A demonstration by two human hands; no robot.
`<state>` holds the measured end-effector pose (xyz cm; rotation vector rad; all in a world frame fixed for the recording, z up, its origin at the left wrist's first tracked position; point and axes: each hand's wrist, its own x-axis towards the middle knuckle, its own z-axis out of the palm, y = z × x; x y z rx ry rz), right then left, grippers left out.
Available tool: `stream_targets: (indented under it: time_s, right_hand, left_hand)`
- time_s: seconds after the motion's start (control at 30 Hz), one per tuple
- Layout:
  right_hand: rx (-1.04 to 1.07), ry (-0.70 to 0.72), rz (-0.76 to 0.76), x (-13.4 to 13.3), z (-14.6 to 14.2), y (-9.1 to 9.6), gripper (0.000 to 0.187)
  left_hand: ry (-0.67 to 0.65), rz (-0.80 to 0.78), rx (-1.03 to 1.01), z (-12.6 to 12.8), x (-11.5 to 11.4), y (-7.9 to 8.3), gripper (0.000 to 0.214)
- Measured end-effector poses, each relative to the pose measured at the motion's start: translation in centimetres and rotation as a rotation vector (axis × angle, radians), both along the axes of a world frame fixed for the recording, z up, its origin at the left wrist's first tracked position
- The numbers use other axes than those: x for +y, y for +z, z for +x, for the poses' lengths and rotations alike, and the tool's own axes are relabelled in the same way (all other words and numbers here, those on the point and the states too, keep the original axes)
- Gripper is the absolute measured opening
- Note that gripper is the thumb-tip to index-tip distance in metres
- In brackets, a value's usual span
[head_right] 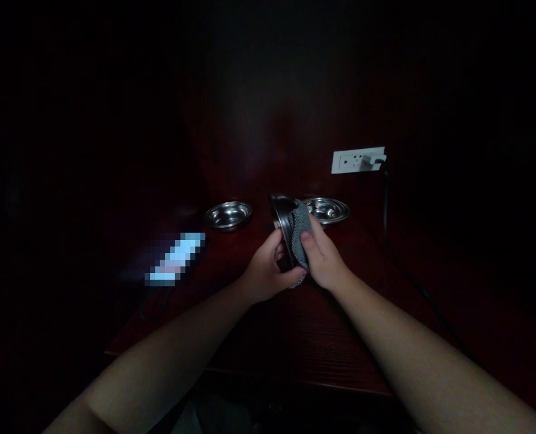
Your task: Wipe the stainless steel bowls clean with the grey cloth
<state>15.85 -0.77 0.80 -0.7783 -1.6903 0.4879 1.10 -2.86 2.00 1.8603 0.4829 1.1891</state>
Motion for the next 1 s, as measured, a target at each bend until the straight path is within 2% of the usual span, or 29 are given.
stream_targets:
  time_s: [0.13, 0.33, 0.63, 0.8, 1.0]
  right_hand:
    - [-0.016, -0.038, 0.058, -0.31, -0.21, 0.58, 0.056]
    - [-0.034, -0.106, 0.087, -0.63, -0.27, 0.84, 0.055]
    - [-0.064, -0.134, 0.143, -0.50, -0.08, 0.93, 0.058]
    - [-0.094, -0.138, 0.175, -0.33, 0.00, 0.71, 0.061]
    - [-0.103, -0.122, 0.171, -0.18, 0.06, 0.46, 0.065]
  left_hand:
    - [-0.043, -0.005, 0.011, -0.08, 0.01, -0.08, 0.069]
    - [-0.102, -0.017, 0.052, -0.24, 0.04, -0.25, 0.054]
    - [0.014, 0.067, 0.220, -0.41, -0.24, -0.21, 0.063]
    - [-0.032, 0.028, 0.152, -0.17, -0.39, -0.37, 0.065]
    - [-0.131, -0.090, 0.023, 0.16, -0.31, -0.22, 0.064]
